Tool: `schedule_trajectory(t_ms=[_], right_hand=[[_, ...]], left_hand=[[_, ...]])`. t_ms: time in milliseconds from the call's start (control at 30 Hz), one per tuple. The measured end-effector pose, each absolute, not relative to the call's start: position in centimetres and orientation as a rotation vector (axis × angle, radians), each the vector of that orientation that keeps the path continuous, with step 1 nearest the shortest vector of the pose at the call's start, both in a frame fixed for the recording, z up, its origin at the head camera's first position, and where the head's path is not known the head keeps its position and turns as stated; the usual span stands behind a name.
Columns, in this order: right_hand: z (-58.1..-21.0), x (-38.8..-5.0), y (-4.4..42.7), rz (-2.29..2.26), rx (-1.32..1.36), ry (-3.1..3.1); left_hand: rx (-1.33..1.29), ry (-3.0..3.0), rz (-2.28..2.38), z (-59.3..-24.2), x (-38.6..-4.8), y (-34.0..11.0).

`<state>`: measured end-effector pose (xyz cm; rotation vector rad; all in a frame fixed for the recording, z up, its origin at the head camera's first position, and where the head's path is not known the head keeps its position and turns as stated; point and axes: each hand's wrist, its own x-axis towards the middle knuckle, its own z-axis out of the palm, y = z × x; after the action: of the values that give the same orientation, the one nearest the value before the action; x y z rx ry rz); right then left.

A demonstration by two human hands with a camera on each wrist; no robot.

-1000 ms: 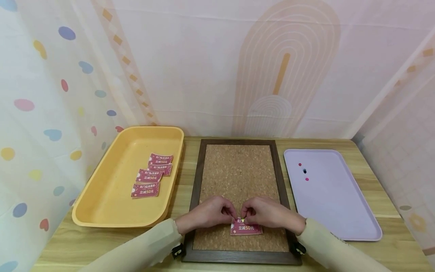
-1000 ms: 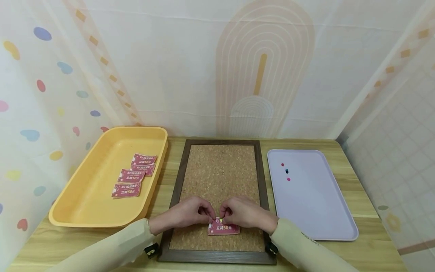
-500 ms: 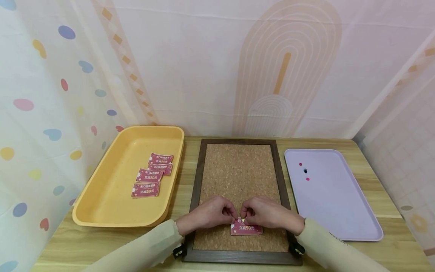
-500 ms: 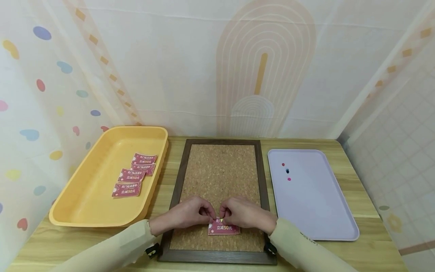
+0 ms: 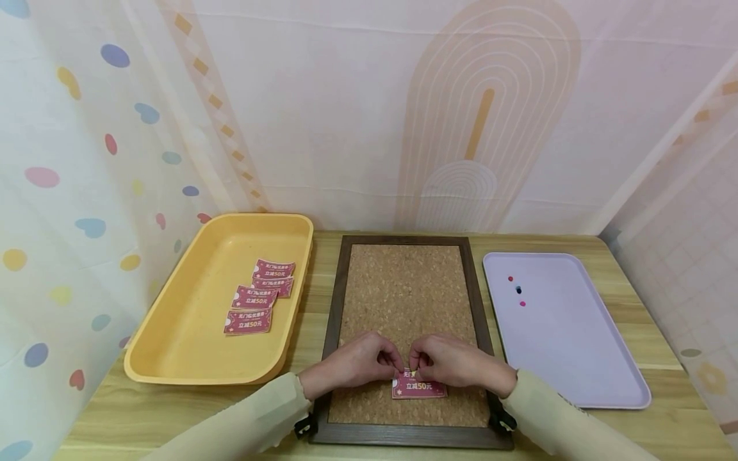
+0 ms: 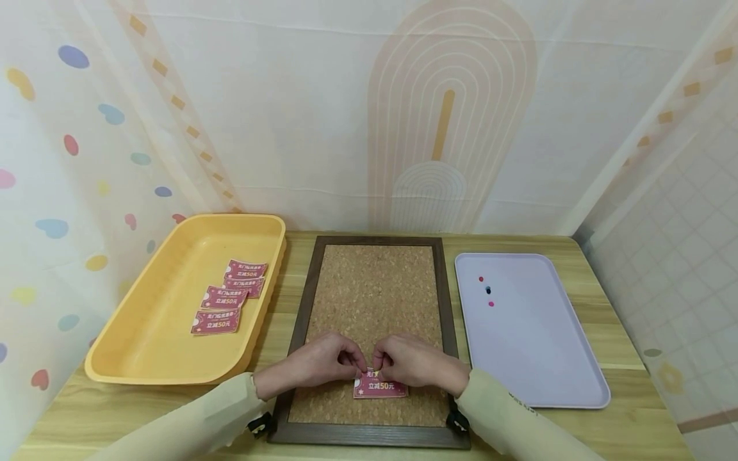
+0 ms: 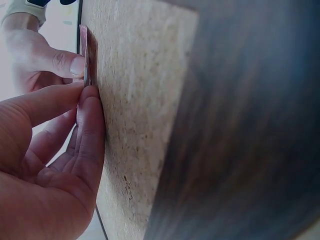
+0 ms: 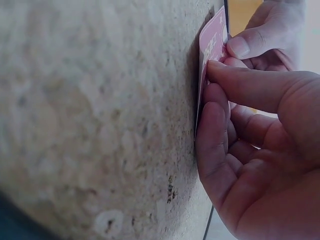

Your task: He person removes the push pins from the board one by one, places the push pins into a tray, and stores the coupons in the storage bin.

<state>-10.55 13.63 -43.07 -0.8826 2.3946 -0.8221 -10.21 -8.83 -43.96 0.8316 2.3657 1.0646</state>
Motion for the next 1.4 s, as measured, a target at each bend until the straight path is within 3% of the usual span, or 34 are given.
schedule_trajectory(t_ms=[1400], right_hand=[[-43.13, -10.57, 13.82, -0.813, -0.926, 2.385]], left_hand=[[0.825, 2.38, 1.056, -43.94, -10.16, -8.9]])
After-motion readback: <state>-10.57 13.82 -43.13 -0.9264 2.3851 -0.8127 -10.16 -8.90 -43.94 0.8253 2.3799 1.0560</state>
